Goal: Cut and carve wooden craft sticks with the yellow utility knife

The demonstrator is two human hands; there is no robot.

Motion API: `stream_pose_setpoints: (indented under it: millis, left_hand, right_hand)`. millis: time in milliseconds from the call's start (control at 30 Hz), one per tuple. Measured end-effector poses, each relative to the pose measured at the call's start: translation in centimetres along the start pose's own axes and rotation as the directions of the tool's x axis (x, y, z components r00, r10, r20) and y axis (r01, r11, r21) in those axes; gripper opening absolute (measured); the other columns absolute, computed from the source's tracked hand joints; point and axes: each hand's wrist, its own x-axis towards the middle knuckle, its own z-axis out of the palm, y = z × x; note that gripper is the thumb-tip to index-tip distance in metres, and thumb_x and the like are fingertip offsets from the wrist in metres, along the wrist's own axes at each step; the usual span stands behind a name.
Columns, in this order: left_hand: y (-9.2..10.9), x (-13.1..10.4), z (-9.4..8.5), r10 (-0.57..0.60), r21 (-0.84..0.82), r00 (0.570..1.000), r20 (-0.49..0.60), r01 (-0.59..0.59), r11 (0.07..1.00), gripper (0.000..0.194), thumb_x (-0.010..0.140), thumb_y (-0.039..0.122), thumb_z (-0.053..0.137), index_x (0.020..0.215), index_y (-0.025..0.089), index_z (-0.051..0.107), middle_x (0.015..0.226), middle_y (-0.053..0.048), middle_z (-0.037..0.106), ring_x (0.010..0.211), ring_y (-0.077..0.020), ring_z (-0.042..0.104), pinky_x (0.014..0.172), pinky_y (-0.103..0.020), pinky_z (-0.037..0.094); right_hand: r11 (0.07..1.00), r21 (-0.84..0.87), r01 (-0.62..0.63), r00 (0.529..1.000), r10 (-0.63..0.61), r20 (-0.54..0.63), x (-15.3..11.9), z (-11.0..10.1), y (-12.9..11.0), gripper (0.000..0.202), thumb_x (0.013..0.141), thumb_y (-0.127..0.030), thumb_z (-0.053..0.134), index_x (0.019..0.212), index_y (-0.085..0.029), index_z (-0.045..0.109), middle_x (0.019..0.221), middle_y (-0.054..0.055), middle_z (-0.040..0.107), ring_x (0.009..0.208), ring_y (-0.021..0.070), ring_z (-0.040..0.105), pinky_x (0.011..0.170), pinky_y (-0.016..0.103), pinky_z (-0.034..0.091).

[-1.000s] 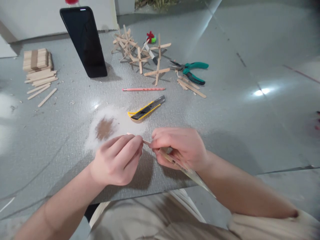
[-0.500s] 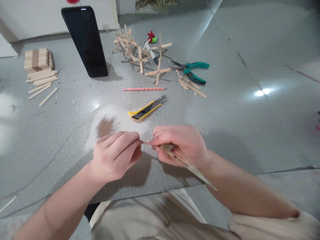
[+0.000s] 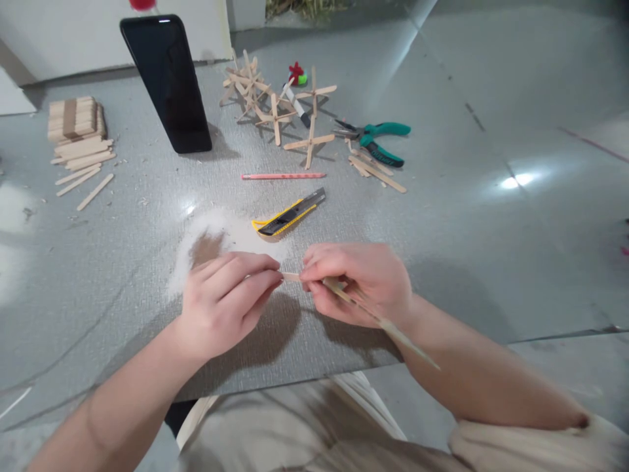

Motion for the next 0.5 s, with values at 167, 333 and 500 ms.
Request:
stream_pose_setpoints:
  millis: [167, 333, 500]
  left_hand:
    - [0.13, -0.09, -0.01, 0.018, -0.016, 1.0, -0.001, -0.018, 1.0, 0.013, 0.089, 0.007, 0.067, 0.098, 0.016, 0.068, 0.097, -0.005, 0.077, 0.084, -0.0142, 0.073, 0.077, -0.026, 0.06]
    - [0.16, -0.18, 0.38, -0.098, -0.082, 0.994, 0.042, 0.102, 0.991, 0.011, 0.089, 0.008, 0.068, 0.093, 0.018, 0.066, 0.094, -0.002, 0.077, 0.082, -0.0124, 0.073, 0.076, -0.024, 0.059]
    - [-0.31, 0.05, 0.31, -0.343, -0.213, 0.919, 0.194, 0.38, 0.9, 0.01, 0.088, 0.011, 0.071, 0.092, 0.018, 0.066, 0.083, 0.002, 0.074, 0.075, -0.0092, 0.07, 0.071, -0.019, 0.054]
  right_hand:
    - [1.0, 0.018, 0.008, 1.0, -0.008, 0.015, 0.01, 0.18, -0.06, 0.024, 0.084, -0.005, 0.06, 0.098, -0.024, 0.06, 0.063, -0.007, 0.061, 0.062, 0.0099, 0.06, 0.061, 0.022, 0.048]
    - [0.998, -0.001, 0.068, 0.997, -0.068, 0.026, 0.29, 0.19, 0.3, 0.021, 0.088, -0.005, 0.059, 0.099, -0.023, 0.06, 0.066, -0.006, 0.063, 0.062, 0.0093, 0.057, 0.067, 0.024, 0.049]
    - [0.973, -0.121, 0.195, 0.981, -0.192, 0.036, 0.83, 0.1, 0.91, 0.021, 0.087, -0.003, 0.057, 0.097, -0.021, 0.06, 0.069, -0.003, 0.062, 0.062, 0.0111, 0.052, 0.066, 0.026, 0.047]
